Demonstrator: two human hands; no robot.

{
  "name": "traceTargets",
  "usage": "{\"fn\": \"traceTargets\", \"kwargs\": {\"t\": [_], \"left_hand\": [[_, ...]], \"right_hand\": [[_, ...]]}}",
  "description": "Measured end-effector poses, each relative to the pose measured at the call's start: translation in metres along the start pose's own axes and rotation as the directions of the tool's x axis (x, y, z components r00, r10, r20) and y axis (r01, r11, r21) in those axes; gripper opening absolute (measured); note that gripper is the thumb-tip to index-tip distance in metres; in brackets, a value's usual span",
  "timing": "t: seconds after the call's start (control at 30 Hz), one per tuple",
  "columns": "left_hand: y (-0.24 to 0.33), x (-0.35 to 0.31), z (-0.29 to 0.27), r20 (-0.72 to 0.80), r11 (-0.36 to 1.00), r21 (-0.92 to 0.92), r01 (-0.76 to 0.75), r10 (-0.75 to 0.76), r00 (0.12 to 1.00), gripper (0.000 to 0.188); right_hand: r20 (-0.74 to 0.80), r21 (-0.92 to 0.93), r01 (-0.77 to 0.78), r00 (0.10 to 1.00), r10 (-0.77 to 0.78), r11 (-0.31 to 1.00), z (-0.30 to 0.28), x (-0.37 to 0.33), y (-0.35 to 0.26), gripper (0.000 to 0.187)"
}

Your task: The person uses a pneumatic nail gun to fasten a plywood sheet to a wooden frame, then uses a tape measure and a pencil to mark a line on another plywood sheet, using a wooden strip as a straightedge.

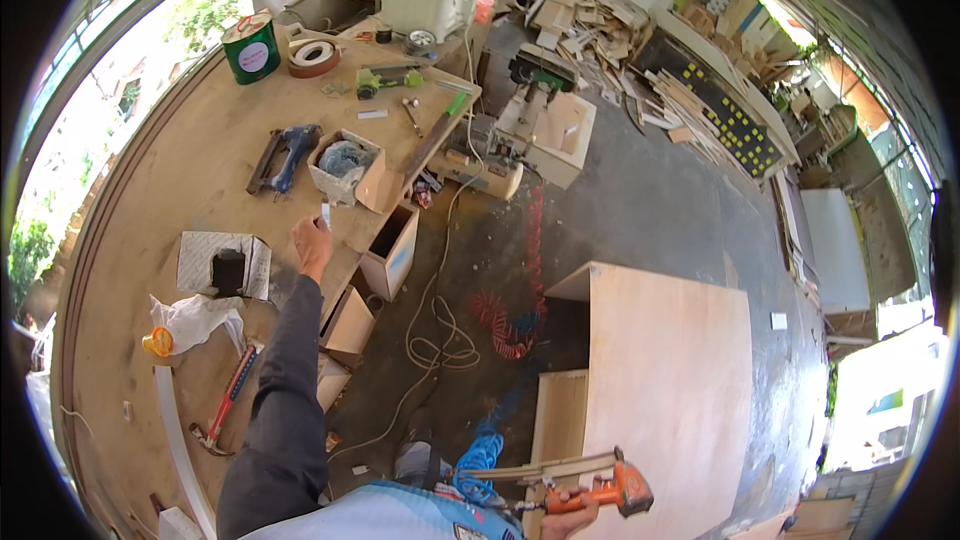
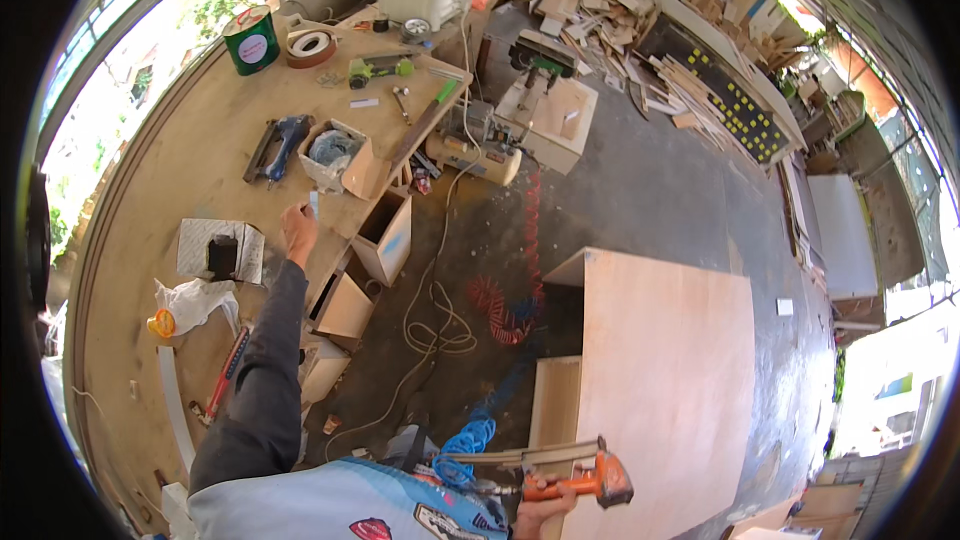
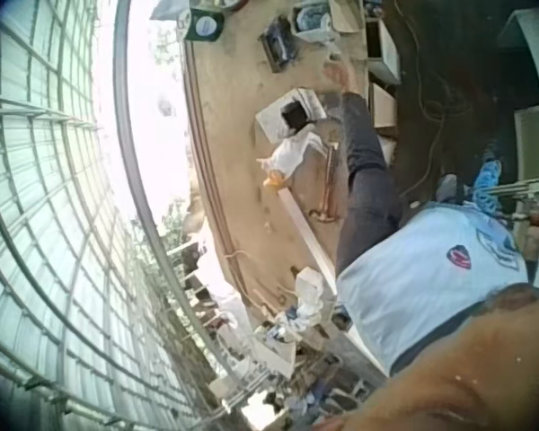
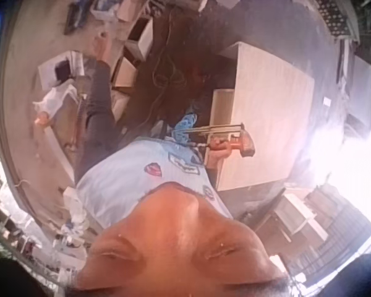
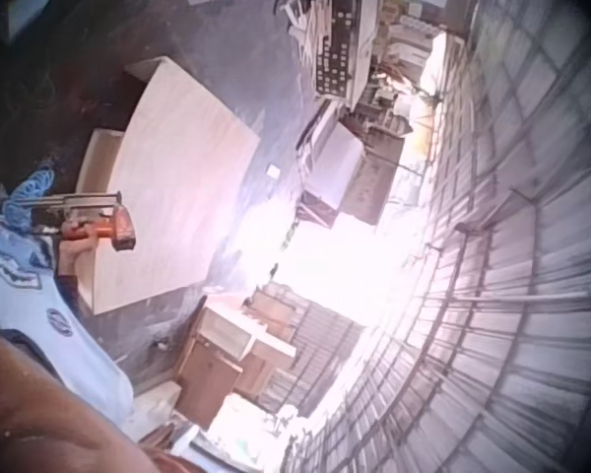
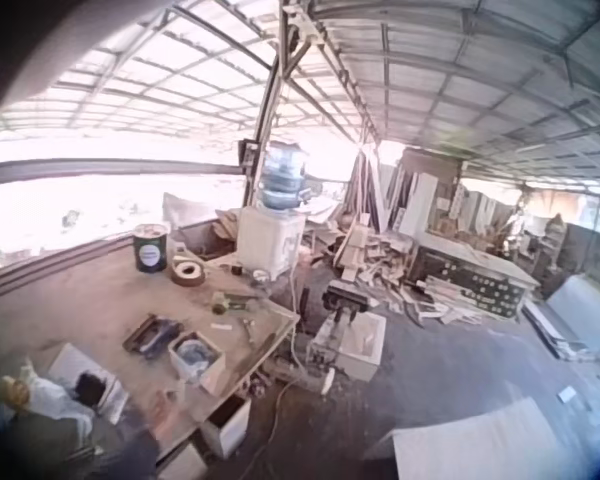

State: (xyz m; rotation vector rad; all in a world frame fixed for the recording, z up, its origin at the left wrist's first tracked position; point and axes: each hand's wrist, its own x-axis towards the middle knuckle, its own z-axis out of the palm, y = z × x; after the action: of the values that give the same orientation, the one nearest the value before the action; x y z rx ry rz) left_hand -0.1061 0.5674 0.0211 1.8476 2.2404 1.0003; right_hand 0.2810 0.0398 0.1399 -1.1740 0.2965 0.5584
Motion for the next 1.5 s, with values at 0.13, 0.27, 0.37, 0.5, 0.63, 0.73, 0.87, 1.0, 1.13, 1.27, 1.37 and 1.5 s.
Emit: {"fn": "traceTargets", "kwargs": {"t": [0.13, 0.27, 0.37, 0.5, 0.63, 0.73, 0.87, 1.0, 1.13, 1.27, 1.37, 1.5], "left_hand": [[0.053, -0.076, -0.02, 0.239, 0.765, -0.607, 0.217, -0.085, 0.967, 0.025], [0.197, -0.195, -0.066, 0.565, 0.533, -0.741, 0.408, 0.167, 0.808, 0.019], [0.269, -0.256, -0.094, 0.636, 0.442, -0.767, 0.464, 0.431, 0.64, 0.015], [0.33, -0.334, -0.121, 0.677, 0.538, -0.736, 0.411, 0.607, 0.416, 0.014], [0.362, -0.413, -0.133, 0.519, 0.54, -0.84, 0.053, 0.77, 0.371, 0.015], [0.382, -0.461, -0.145, 0.5, 0.567, -0.817, -0.101, 0.785, 0.364, 0.014], [0.394, -0.528, -0.157, 0.471, 0.563, -0.804, -0.191, 0.799, 0.373, 0.013], [0.404, -0.58, -0.161, 0.376, 0.488, -0.825, -0.286, 0.851, 0.366, 0.013], [0.416, -0.624, -0.173, 0.36, 0.46, -0.829, -0.319, 0.874, 0.326, 0.008], [0.418, -0.657, -0.181, 0.295, 0.39, -0.833, -0.393, 0.913, 0.283, 0.009], [0.413, -0.676, -0.19, 0.43, 0.495, -0.839, -0.224, 0.857, 0.283, 0.016], [0.401, -0.705, -0.194, 0.615, 0.636, -0.768, 0.08, 0.697, 0.368, 0.036]], "right_hand": [[0.092, -0.034, -0.058, 0.994, 0.061, 0.998, -0.003, 0.009, 0.02, 0.062], [0.267, -0.01, -0.105, 0.958, 0.104, 0.994, 0.011, 0.009, 0.001, 0.056], [0.336, 0.102, -0.183, 0.932, 0.139, 0.978, 0.024, 0.006, -0.004, 0.059], [0.437, 0.134, -0.195, 0.891, 0.118, 0.972, 0.002, 0.009, -0.01, 0.063], [0.476, 0.25, -0.184, 0.878, 0.045, 0.951, -0.042, -0.004, -0.05, 0.064], [0.476, 0.265, -0.179, 0.879, 0.033, 0.948, -0.083, -0.003, -0.072, 0.065], [0.448, 0.267, -0.178, 0.893, 0.042, 0.947, -0.143, -0.002, -0.097, 0.064], [0.42, 0.264, -0.182, 0.906, 0.057, 0.947, -0.188, -0.003, -0.118, 0.062], [0.412, 0.248, -0.162, 0.91, 0.048, 0.955, -0.229, -0.005, -0.126, 0.059], [0.378, 0.236, -0.125, 0.925, 0.028, 0.964, -0.257, -0.013, -0.139, 0.059], [0.38, 0.25, -0.114, 0.925, 0.011, 0.962, -0.273, -0.021, -0.145, 0.061], [0.41, 0.28, -0.15, 0.912, 0.023, 0.948, -0.301, -0.034, -0.15, 0.064]]}}
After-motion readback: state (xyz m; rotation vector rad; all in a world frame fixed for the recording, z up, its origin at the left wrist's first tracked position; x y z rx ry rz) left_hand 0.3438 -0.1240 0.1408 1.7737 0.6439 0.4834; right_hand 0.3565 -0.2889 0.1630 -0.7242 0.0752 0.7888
